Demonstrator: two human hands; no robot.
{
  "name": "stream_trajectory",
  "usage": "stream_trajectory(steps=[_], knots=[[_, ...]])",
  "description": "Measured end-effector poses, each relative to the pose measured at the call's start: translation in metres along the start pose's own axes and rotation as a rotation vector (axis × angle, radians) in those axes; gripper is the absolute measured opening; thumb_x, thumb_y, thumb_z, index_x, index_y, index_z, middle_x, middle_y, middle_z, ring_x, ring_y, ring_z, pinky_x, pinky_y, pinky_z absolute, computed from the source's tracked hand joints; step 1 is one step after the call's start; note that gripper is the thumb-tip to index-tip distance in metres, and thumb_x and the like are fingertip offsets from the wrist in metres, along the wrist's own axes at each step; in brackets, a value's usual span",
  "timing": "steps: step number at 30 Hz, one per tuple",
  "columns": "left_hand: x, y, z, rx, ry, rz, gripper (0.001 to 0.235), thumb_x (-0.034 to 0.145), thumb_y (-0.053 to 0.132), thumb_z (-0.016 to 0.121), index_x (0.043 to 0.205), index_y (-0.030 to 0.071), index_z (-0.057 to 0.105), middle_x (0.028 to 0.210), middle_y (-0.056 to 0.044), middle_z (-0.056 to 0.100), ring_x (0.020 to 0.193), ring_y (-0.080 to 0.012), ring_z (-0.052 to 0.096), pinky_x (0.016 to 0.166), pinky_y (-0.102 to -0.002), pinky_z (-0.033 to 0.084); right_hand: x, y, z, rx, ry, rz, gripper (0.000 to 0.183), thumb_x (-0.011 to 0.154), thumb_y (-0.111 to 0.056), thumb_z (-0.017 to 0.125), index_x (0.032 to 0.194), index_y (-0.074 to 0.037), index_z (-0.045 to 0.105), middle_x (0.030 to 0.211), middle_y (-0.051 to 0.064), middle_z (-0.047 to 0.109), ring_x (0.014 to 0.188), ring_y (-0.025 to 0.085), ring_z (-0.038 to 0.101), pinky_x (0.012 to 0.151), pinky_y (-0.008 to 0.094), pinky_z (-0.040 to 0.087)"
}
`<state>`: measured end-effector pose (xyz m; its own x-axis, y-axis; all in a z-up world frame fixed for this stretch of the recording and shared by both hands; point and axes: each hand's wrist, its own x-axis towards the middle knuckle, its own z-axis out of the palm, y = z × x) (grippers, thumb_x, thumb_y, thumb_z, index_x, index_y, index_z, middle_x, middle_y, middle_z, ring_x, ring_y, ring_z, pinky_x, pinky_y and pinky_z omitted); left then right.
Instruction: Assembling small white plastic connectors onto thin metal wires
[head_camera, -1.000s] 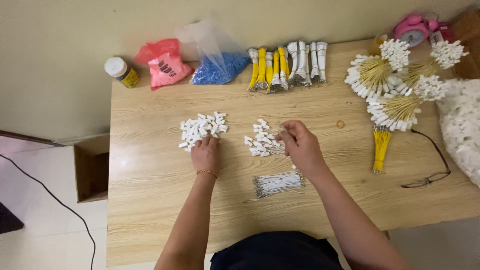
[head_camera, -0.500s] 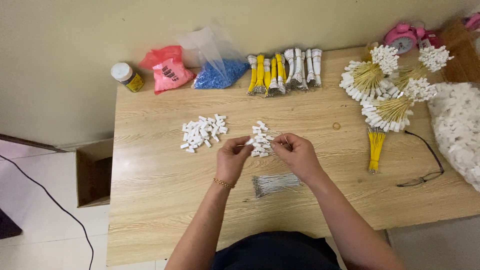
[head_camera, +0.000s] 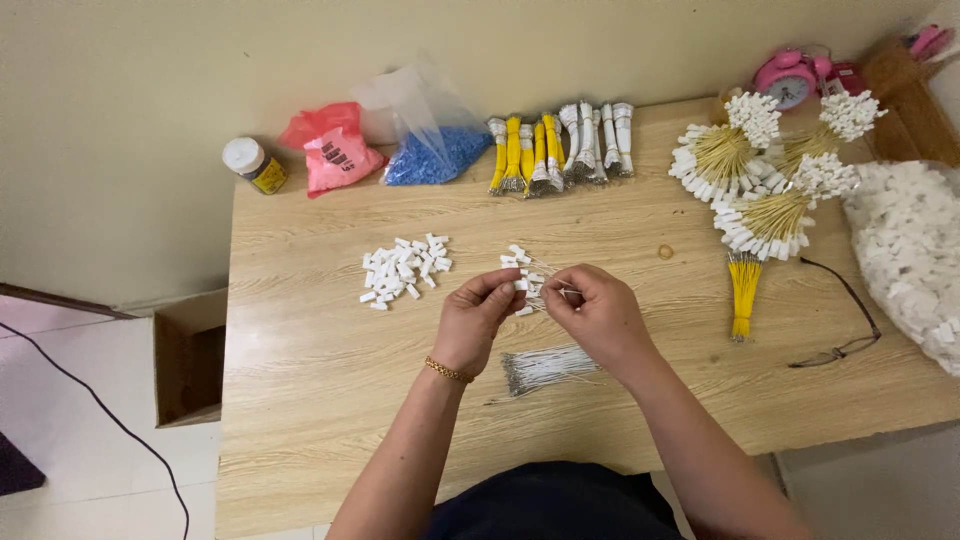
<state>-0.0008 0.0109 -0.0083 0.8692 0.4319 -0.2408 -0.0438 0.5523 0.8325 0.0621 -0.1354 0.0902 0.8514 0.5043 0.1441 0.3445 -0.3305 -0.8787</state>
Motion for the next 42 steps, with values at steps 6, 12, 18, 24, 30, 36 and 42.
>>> stream_trajectory(steps=[6,12,18,24,30,36,42], knots=[[-0.002,0.005,-0.003,-0.088,-0.016,-0.054,0.024,0.089,0.002,0.065,0.113,-0.002,0.066,0.1,-0.013,0.068,0.085,-0.0203,0.07,0.078,-0.031,0.062,0.001,-0.002,0.0,-0.047,-0.021,-0.06,0.006,0.08,-0.009,0.075,0.083,-0.007,0.071,0.067,0.012,0.06,0.056,0.019,0.059,0.052,0.03,0.05],[0.002,0.0,-0.01,-0.202,-0.047,-0.131,0.022,0.089,0.006,0.067,0.109,-0.002,0.066,0.098,-0.016,0.068,0.085,-0.0263,0.072,0.077,-0.036,0.063,0.004,0.005,-0.001,-0.043,-0.071,-0.092,0.007,0.08,-0.011,0.074,0.085,-0.009,0.071,0.07,0.009,0.062,0.062,0.019,0.063,0.058,0.03,0.051],[0.003,-0.003,-0.011,-0.212,-0.058,-0.187,0.019,0.09,0.008,0.066,0.109,0.003,0.066,0.104,-0.017,0.07,0.088,-0.0278,0.072,0.077,-0.037,0.063,0.005,0.019,0.004,-0.034,-0.1,-0.156,0.007,0.085,-0.01,0.07,0.091,-0.007,0.07,0.074,0.013,0.062,0.068,0.027,0.064,0.062,0.034,0.051],[0.005,-0.003,-0.008,-0.266,-0.038,-0.214,0.019,0.09,0.009,0.066,0.108,0.004,0.065,0.104,-0.015,0.071,0.091,-0.0267,0.072,0.081,-0.037,0.062,0.001,0.038,0.01,0.02,-0.11,-0.021,0.01,0.09,-0.015,0.064,0.096,-0.006,0.066,0.076,0.015,0.063,0.072,0.027,0.064,0.067,0.038,0.051],[0.007,-0.006,-0.007,-0.246,-0.033,-0.221,0.017,0.09,0.009,0.067,0.107,0.005,0.065,0.103,-0.016,0.071,0.09,-0.0263,0.072,0.08,-0.036,0.062,0.005,0.03,0.01,-0.034,-0.124,-0.06,0.009,0.092,-0.014,0.062,0.094,-0.006,0.063,0.077,0.016,0.064,0.077,0.032,0.067,0.07,0.04,0.052],[0.012,-0.022,-0.017,-0.261,0.013,-0.245,0.016,0.09,0.008,0.067,0.106,0.004,0.065,0.103,-0.016,0.071,0.09,-0.0273,0.072,0.079,-0.037,0.063,0.008,0.041,0.017,-0.074,-0.181,-0.07,0.008,0.092,-0.015,0.06,0.094,-0.008,0.064,0.079,0.015,0.065,0.081,0.033,0.066,0.074,0.041,0.051],[0.011,-0.027,-0.02,-0.118,0.079,-0.214,0.014,0.089,0.01,0.069,0.102,0.006,0.064,0.104,-0.013,0.07,0.089,-0.0279,0.071,0.078,-0.038,0.062,0.012,0.087,0.04,-0.118,-0.228,-0.071,0.009,0.092,-0.013,0.059,0.095,-0.006,0.064,0.081,0.017,0.066,0.084,0.037,0.065,0.077,0.045,0.051]])
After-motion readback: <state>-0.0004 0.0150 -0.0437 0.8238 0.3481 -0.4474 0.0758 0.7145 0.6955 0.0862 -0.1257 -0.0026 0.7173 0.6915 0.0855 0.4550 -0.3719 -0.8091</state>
